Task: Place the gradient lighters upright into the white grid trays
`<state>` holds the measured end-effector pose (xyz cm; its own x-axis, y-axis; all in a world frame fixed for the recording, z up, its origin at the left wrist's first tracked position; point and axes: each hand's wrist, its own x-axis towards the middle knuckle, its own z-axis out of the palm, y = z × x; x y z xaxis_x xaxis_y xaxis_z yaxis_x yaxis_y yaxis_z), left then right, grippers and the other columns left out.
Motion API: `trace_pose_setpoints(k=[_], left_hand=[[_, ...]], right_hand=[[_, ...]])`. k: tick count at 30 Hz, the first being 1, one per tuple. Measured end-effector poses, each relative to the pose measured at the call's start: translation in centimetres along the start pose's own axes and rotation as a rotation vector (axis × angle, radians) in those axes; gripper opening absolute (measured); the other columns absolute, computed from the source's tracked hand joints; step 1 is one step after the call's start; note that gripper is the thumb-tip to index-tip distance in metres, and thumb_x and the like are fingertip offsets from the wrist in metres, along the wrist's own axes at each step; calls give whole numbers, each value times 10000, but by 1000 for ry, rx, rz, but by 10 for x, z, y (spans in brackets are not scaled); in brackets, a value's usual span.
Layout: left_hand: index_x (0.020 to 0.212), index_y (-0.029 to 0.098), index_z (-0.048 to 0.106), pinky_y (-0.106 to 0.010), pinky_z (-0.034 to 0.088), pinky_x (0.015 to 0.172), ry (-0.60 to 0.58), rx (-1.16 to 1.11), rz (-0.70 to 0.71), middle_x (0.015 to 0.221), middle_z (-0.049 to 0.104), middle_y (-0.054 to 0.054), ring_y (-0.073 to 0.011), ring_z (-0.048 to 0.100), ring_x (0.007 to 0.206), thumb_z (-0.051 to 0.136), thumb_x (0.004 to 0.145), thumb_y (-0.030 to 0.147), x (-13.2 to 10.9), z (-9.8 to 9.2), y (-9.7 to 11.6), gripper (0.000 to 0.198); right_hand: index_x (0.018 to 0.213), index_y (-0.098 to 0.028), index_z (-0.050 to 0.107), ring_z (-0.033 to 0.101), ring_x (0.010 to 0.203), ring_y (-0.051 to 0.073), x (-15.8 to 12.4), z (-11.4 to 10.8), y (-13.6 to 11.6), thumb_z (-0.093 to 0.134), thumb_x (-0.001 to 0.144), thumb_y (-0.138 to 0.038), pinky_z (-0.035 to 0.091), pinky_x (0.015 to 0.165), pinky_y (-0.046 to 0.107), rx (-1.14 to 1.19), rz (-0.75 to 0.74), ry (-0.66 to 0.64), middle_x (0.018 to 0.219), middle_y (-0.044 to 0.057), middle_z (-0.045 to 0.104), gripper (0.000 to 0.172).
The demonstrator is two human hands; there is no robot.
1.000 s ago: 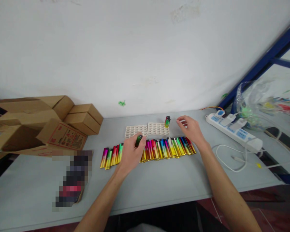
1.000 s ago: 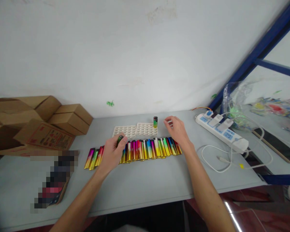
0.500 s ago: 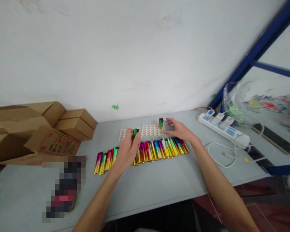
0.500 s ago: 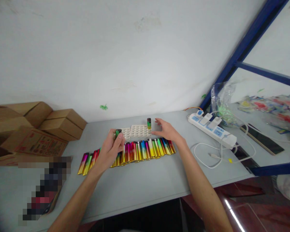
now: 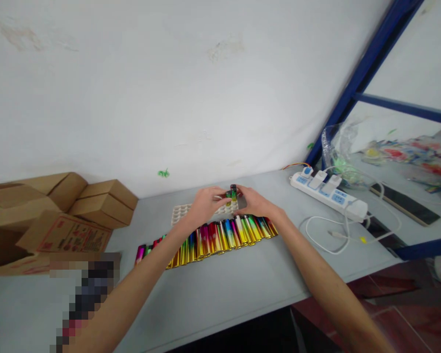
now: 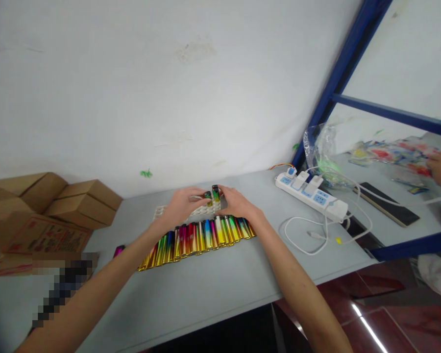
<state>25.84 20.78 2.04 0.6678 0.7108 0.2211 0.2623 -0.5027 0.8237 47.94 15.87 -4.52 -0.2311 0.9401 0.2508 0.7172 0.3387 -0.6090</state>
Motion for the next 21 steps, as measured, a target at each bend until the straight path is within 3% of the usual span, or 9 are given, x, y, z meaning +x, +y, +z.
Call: trace_pose_setpoints(k=[8, 17, 21], left_hand=[[987, 218, 716, -449, 637, 903, -19, 22, 17, 966, 809, -63, -257, 775, 918, 738, 839, 373, 17, 13, -10, 216], [910, 235, 719, -414, 615, 858, -82, 95, 24, 883, 807, -46, -254, 768, 853, 762, 811, 346, 30, 12, -4, 155], [886, 227, 691, -401, 605, 832, -97, 119, 20, 869, 805, -40, -246, 763, 824, 762, 805, 324, 30, 13, -8, 144]], right_hand=[[1554, -170, 376, 611, 1209, 349, -4, 4, 2, 887, 709, -366, 476, 1046, 496, 6, 33, 5, 1378, 188, 625, 1008], [1540, -104, 378, 614, 1183, 356, -3, 0, -3, 884, 719, -344, 478, 1034, 503, 25, 38, -3, 1383, 227, 617, 994], [1540, -157, 392, 618, 1189, 342, -5, 1, -1, 888, 711, -336, 480, 1036, 497, 54, 22, 23, 1382, 198, 624, 982]])
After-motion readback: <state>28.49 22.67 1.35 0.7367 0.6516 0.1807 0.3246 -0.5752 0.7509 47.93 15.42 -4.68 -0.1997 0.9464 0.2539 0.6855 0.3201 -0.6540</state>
